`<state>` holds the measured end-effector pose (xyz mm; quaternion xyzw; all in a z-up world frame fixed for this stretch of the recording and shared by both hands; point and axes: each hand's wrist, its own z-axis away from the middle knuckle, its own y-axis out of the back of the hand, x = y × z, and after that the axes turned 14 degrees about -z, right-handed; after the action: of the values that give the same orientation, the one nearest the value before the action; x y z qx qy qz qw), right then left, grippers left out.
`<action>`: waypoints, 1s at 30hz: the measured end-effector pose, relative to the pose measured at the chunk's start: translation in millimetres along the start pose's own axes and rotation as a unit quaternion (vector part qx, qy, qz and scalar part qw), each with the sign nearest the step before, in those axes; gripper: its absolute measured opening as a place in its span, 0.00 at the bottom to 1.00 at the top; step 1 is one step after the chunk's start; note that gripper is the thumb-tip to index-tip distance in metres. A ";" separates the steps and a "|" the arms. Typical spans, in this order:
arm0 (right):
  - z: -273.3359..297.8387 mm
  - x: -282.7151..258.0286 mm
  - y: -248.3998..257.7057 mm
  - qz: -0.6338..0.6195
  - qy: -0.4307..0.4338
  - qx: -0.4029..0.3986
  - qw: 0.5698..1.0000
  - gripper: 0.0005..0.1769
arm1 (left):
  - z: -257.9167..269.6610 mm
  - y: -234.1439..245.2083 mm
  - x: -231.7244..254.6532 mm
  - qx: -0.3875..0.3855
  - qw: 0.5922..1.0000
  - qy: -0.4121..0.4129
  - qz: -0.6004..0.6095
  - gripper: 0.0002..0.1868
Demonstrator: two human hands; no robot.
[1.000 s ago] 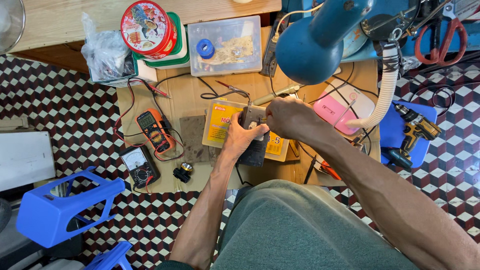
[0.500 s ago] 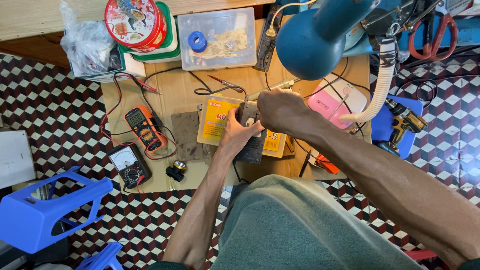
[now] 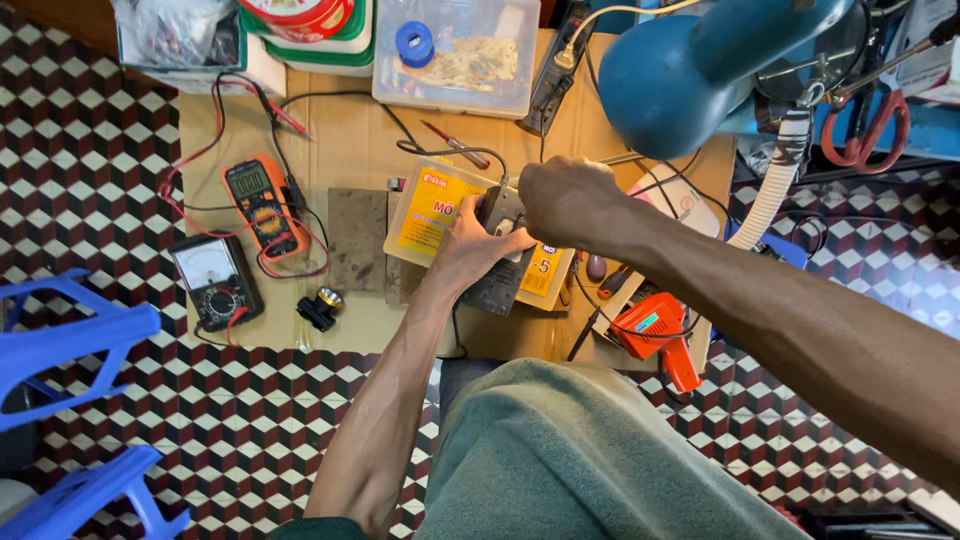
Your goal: The person selects a screwdriver from a tool holder and uses it to unscrew and remove a small black electronic component from a workbench. The person then uses the screwdriver to adjust or scrape parts of the component's interior before placing it back on the bench.
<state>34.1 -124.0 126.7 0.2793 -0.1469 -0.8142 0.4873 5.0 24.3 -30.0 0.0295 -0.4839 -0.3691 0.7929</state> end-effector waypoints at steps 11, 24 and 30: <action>-26.1 25.5 -8.5 0.062 0.075 0.048 0.994 0.12 | 9.1 2.1 9.3 0.035 0.999 -0.015 0.020 0.53; -21.5 20.9 -7.7 0.073 0.085 0.028 0.993 0.10 | 0.8 -2.2 5.4 0.023 0.999 -0.004 0.028 0.49; -22.7 20.3 -4.1 0.100 0.119 0.031 0.987 0.09 | 0.9 -0.4 7.3 0.018 1.000 0.000 0.007 0.50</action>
<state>37.3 -139.0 100.1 0.3732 -0.1400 -0.7172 0.5716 6.0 19.8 -24.3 0.0399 -0.4908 -0.3549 0.7947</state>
